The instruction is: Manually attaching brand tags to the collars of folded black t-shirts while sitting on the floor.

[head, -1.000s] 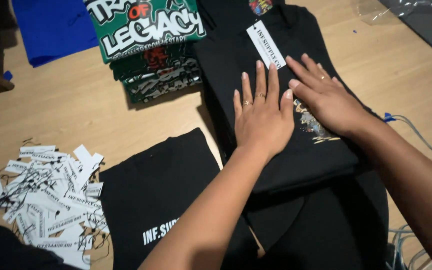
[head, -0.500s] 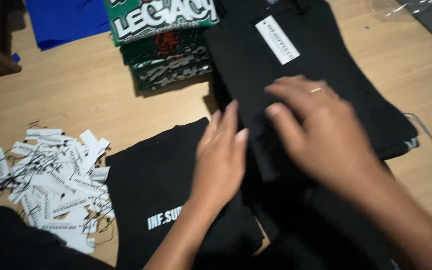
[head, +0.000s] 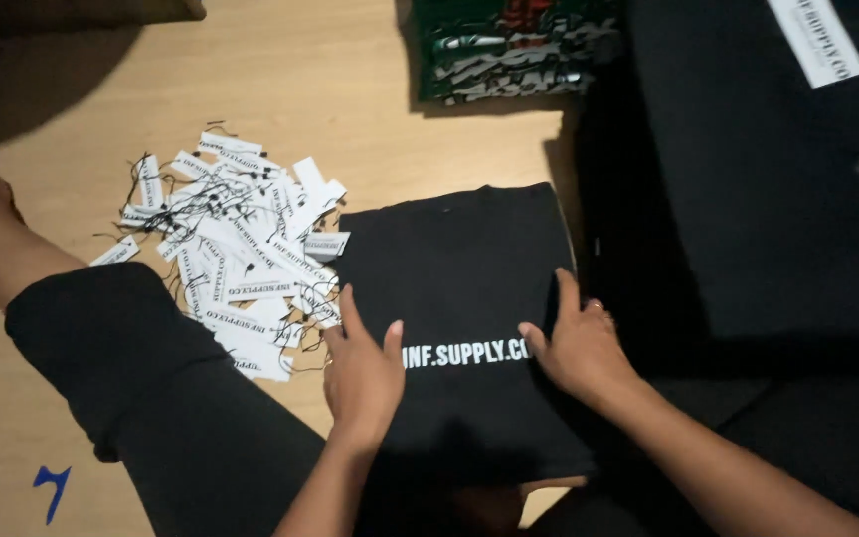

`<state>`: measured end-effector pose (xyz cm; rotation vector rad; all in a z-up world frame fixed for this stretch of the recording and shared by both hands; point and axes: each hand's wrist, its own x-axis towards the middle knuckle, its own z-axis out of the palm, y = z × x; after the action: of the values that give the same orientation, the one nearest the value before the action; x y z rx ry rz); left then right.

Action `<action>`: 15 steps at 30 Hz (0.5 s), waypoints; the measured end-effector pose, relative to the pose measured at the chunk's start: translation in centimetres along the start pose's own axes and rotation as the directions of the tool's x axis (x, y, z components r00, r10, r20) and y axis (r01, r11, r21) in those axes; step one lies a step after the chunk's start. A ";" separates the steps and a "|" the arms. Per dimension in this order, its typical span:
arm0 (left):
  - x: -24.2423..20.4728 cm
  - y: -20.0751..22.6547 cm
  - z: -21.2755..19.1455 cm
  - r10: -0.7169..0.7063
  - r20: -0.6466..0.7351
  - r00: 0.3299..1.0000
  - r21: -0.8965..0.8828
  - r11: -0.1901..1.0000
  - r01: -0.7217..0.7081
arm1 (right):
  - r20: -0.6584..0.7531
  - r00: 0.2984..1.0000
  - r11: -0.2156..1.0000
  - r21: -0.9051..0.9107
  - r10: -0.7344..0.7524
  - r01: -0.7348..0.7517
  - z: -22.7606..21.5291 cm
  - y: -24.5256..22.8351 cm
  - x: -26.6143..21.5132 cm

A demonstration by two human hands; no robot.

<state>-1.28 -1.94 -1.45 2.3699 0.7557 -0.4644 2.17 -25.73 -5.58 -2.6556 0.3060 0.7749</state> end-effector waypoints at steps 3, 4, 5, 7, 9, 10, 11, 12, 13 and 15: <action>1.0 -0.2 0.3 -0.030 0.041 0.999 0.077 0.997 0.027 | 0.019 1.000 0.998 0.069 0.011 -0.012 -0.6 -0.3 -1.0; 1.4 -0.8 0.8 -0.028 0.049 0.998 0.081 0.996 0.024 | 0.021 1.000 0.997 0.071 0.019 -0.021 -0.7 0.0 -1.1; 2.0 -1.3 1.1 -0.002 0.056 0.998 0.071 0.997 -0.002 | -0.002 1.000 0.989 0.144 0.015 -0.015 -1.0 0.1 -1.1; 2.6 -2.1 1.1 0.020 0.063 0.998 0.057 0.998 -0.024 | -0.024 1.000 0.977 0.213 0.011 -0.005 -1.3 0.3 -1.0; 2.8 -2.5 0.4 0.049 0.097 0.994 -0.016 0.999 -0.048 | -0.030 0.999 0.938 0.344 0.042 -0.029 -1.7 0.5 -0.9; 2.3 -2.3 -0.2 0.048 0.098 0.994 -0.019 0.999 -0.046 | -0.031 0.999 0.940 0.341 0.041 -0.028 -2.0 0.1 -1.3; 2.0 -2.0 -0.8 0.030 0.107 0.994 -0.100 0.995 -0.020 | -0.010 0.996 0.933 0.351 0.083 -0.074 -2.5 -0.3 -1.5; 1.7 -1.6 -1.4 0.014 0.119 0.993 -0.180 0.984 0.008 | 0.010 0.992 0.925 0.361 0.125 -0.121 -3.0 -0.8 -1.7; 3.6 -3.2 0.1 0.013 0.119 0.993 -0.183 0.983 0.009 | 0.009 0.992 0.926 0.358 0.125 -0.120 -2.8 -0.5 -1.3; 7.4 -6.4 3.3 -0.067 0.127 0.990 -0.060 0.995 0.075 | 0.057 0.982 0.881 0.435 0.181 -0.187 -2.3 0.2 -0.4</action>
<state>0.09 3.18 -10.30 2.2375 0.7871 -0.6033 2.87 -26.74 -3.61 -2.2134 0.6557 0.6843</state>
